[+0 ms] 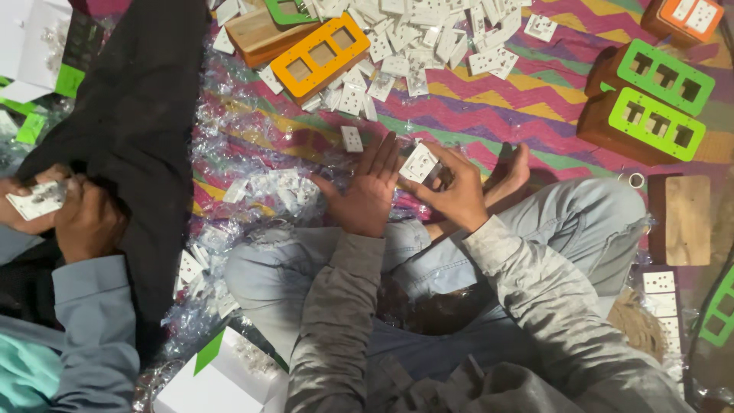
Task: The person sits on a mat and uses a screwdriver to assemble small white electrical components, likely socket modules. They pick up a component, insert a screw, and tighten it repeatedly. Another person is visible nearby performing similar work.
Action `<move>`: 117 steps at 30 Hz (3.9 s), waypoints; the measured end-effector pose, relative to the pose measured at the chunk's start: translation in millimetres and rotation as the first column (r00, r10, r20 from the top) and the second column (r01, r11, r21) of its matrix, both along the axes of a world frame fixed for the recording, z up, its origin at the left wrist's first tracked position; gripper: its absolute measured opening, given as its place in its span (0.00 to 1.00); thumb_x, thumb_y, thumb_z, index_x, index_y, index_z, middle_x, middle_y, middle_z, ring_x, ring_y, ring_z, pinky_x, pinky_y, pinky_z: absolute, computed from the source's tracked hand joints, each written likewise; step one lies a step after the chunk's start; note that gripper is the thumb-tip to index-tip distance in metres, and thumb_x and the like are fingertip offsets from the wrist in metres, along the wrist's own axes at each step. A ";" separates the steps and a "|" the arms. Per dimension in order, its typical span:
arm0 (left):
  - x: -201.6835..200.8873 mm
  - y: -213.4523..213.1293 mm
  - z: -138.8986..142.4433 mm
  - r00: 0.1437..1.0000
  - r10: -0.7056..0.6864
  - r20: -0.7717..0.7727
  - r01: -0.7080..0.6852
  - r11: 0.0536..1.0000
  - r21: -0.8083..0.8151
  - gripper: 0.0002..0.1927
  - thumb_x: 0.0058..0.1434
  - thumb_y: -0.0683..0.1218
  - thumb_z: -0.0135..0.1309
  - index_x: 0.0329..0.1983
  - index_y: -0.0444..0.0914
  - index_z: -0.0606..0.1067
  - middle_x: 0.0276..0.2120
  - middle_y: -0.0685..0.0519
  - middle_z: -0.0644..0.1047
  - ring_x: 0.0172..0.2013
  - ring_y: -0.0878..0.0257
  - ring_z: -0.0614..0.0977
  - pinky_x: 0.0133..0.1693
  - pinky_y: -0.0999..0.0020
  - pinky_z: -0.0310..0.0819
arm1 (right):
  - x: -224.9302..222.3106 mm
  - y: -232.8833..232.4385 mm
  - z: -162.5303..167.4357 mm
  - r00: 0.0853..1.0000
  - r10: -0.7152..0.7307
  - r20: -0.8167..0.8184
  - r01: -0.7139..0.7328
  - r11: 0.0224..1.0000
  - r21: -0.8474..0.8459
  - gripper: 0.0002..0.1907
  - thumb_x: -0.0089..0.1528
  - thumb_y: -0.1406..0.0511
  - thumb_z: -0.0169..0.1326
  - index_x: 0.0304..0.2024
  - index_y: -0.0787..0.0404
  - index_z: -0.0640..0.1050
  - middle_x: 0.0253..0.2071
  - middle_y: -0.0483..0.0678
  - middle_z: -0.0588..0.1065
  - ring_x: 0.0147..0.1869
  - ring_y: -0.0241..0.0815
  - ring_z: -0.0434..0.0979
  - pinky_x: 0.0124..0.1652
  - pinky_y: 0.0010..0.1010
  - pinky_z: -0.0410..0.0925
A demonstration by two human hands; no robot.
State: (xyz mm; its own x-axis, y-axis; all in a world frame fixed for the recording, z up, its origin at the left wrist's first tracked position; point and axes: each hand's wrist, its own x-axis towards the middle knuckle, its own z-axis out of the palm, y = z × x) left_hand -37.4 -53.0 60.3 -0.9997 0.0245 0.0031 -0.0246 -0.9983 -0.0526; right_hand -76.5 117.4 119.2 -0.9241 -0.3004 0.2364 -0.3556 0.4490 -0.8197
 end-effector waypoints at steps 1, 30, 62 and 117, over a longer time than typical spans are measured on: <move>0.0 0.4 2.0 1.000 0.004 0.004 -0.003 1.000 -0.015 0.71 0.52 0.84 0.43 0.78 0.24 0.44 0.78 0.35 0.45 0.79 0.45 0.44 0.77 0.54 0.32 | 0.8 -0.4 0.7 0.999 0.012 -0.031 -0.013 1.000 -0.019 0.35 0.53 0.65 0.73 0.61 0.66 0.76 0.43 0.50 0.78 0.42 0.30 0.75 0.40 0.23 0.70; 3.5 5.6 23.7 0.997 -0.071 0.007 0.066 0.955 0.290 0.71 0.53 0.85 0.38 0.79 0.26 0.43 0.79 0.38 0.43 0.78 0.47 0.42 0.76 0.51 0.32 | 12.3 -2.1 11.1 0.996 -0.071 0.061 0.074 0.996 -0.045 0.40 0.55 0.65 0.70 0.69 0.61 0.70 0.34 0.45 0.81 0.31 0.26 0.75 0.34 0.22 0.71; 5.1 -5.9 22.3 0.996 0.031 -0.088 -0.049 0.976 -0.212 0.55 0.48 0.25 0.43 0.81 0.38 0.43 0.80 0.48 0.42 0.76 0.40 0.50 0.39 0.74 0.83 | -14.2 16.4 -37.5 0.877 -0.009 0.480 0.266 0.842 -0.470 0.32 0.61 0.73 0.63 0.67 0.67 0.69 0.34 0.38 0.76 0.28 0.22 0.69 0.25 0.15 0.59; -3.6 5.7 -39.4 0.997 -0.083 -0.003 0.063 0.778 -0.626 0.61 0.37 0.28 0.45 0.79 0.39 0.43 0.71 0.37 0.62 0.71 0.48 0.66 0.33 0.73 0.80 | 5.2 4.6 -4.5 0.986 -0.096 -0.137 0.114 0.985 0.131 0.35 0.58 0.63 0.66 0.67 0.56 0.70 0.49 0.61 0.79 0.44 0.59 0.83 0.40 0.41 0.74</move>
State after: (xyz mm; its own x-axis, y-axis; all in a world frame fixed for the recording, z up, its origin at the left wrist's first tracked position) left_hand -41.0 -47.2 20.9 -0.9945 0.1043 -0.0094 -0.0902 -0.8070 0.5837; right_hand -71.3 122.0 114.7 -0.9163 -0.2416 0.3194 -0.3999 0.5953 -0.6969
